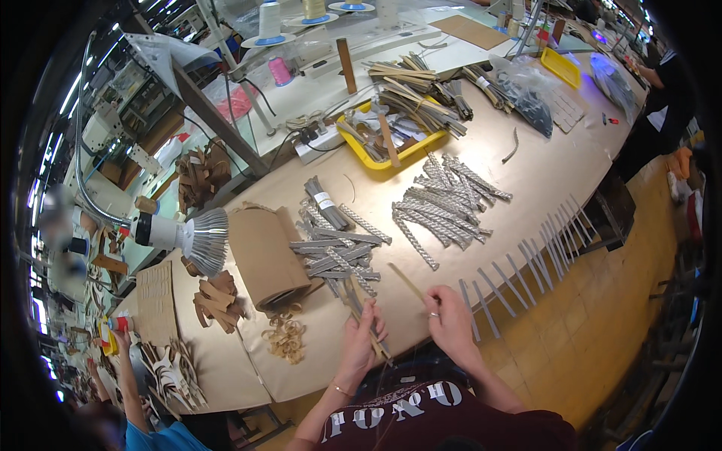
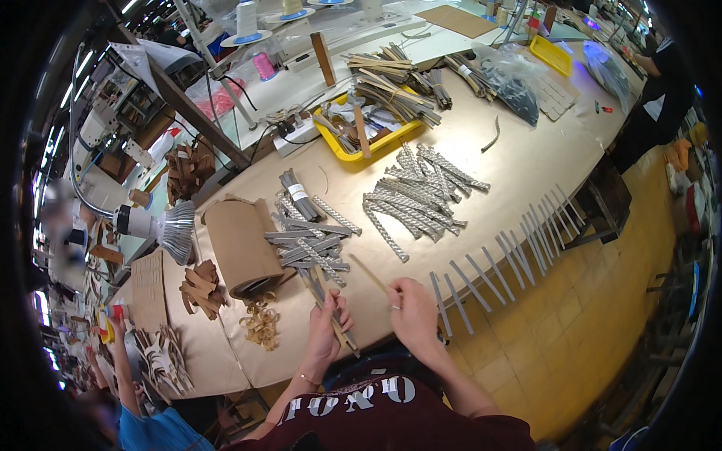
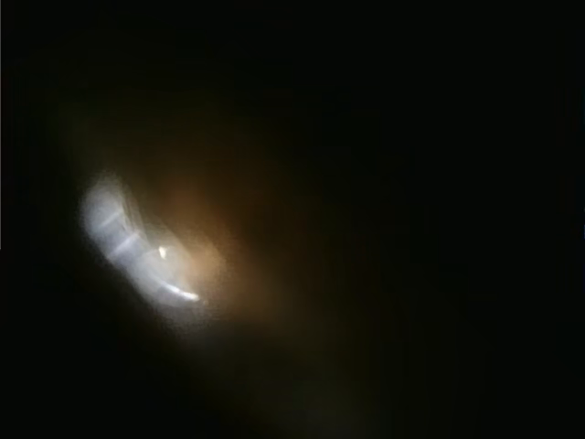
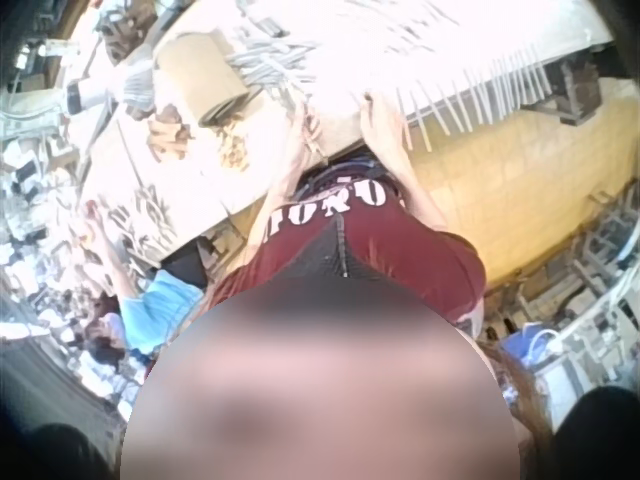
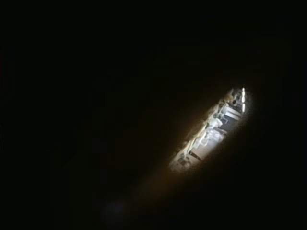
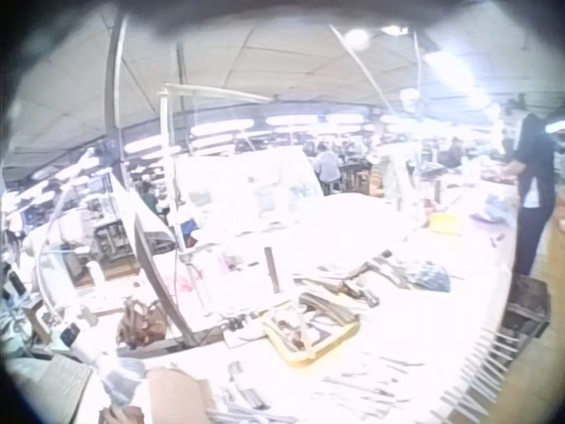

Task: The person repeatedly picks up small rubber bands and silver braided cords from a workbench, threads the bands onto the cords, and places the finished pieces into a row of upright slots. The person also moves aside a yellow tray and other items to access materials.

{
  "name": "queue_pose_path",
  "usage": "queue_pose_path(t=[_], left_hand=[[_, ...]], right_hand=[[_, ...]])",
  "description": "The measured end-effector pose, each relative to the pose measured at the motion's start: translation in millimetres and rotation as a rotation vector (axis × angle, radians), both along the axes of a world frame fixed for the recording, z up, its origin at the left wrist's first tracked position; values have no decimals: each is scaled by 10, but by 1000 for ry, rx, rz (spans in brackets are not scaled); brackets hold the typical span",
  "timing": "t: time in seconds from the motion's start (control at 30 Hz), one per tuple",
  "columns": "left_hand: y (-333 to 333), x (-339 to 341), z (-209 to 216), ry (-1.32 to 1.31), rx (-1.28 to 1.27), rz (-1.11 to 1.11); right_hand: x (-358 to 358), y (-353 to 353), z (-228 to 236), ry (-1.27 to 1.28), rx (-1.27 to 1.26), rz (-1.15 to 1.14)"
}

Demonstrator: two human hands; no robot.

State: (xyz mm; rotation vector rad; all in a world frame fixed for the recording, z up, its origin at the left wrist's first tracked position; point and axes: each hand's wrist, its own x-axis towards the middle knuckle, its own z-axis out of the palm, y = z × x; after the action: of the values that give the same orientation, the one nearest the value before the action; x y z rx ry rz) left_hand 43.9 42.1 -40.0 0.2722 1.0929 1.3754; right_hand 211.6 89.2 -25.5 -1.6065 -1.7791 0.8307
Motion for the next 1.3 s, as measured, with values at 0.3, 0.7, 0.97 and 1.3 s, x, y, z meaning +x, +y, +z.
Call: queue_pose_path(t=[0.3,0.7,0.97,1.3], left_hand=[[931,-84,118,149,122,75],[3016,-1024,-688,177,-146,54],[3140,-840,-651,439,-181,114],[2499,-544,197,561,-31,-3]], right_hand=[[-377,401,414,185,195,274],[634,689,300,-151,54,224],[668,819,301,-214,34,295],[1036,1914,547,-225,199,421]])
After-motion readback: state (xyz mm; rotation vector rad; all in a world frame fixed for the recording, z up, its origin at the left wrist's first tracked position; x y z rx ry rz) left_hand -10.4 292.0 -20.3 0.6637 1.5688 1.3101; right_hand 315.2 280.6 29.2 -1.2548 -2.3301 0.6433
